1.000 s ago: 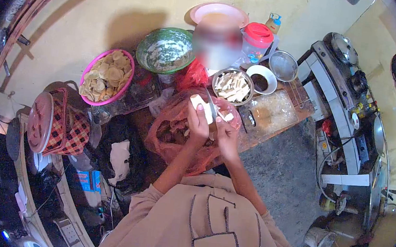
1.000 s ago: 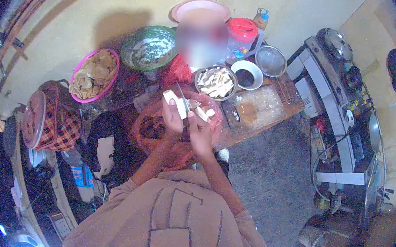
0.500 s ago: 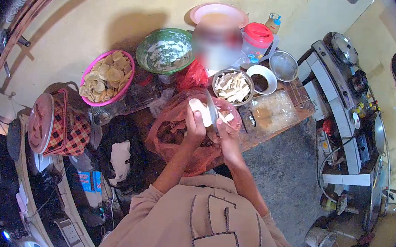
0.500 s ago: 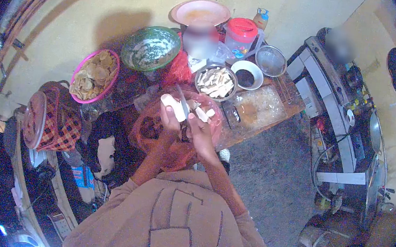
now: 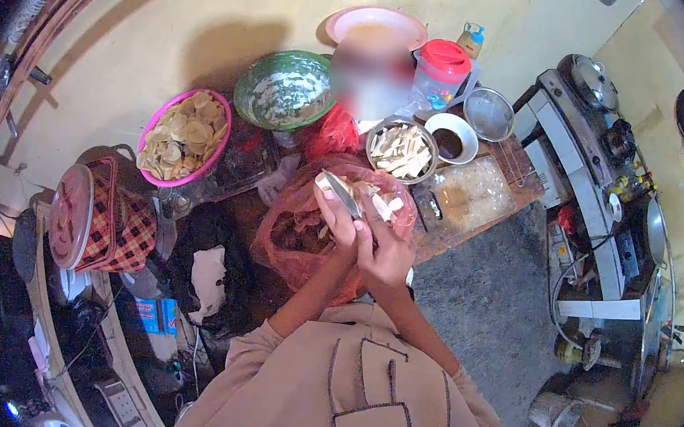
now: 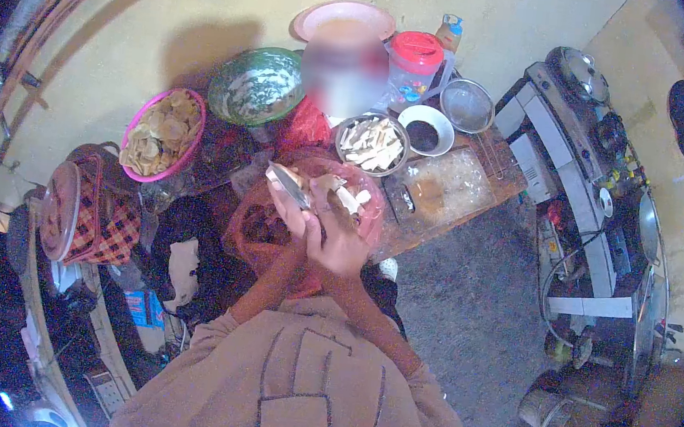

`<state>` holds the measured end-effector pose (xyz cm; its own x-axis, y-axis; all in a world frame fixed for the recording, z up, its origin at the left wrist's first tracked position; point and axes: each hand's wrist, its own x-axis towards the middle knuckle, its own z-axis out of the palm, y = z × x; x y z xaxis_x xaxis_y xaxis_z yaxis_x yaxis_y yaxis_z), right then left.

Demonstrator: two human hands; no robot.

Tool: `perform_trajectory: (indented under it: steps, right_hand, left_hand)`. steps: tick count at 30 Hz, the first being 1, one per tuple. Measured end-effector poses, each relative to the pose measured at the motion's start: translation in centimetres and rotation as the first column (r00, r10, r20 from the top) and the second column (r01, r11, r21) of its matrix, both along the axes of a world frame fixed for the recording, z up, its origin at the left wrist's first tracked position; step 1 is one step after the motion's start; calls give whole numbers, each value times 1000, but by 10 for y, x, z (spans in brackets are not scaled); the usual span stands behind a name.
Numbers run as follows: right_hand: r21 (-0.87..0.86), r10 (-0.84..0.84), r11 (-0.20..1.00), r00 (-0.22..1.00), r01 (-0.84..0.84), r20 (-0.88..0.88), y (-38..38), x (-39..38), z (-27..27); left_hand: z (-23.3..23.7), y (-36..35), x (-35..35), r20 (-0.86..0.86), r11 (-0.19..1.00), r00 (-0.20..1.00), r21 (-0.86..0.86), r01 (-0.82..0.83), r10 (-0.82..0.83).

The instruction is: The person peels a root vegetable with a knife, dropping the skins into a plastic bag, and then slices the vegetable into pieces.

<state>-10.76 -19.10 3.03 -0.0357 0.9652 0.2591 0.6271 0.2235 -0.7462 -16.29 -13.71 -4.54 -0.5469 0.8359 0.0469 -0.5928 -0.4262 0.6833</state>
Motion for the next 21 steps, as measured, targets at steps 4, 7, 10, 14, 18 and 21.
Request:
perform_trajectory:
  steps: [4,7,10,14,18,21]
  right_hand:
    - [80,-27,996,994,36,-107,-2,-7,-8]
    - [-22,-34,999,974,30,-226,-4,-10,-26]
    - [-167,-41,984,817,-68,-575,-1,-15,-38]
    - [-256,-62,940,626,-224,-777,5,-13,-43]
    - [-94,114,965,714,-246,-691,3,-7,-47]
    - [-81,118,973,768,-216,-629,0,-7,-37]
  left_hand:
    - [2,-2,-9,-388,985,906,106,-139,170]
    - [5,1,-18,-440,981,877,104,-162,192]
    - [1,6,-34,-539,983,823,134,-123,177]
    - [11,7,-39,-646,963,715,211,-169,267]
    - [8,4,-41,-638,984,751,148,-99,171]
    - [7,5,-40,-649,985,742,145,-98,169]
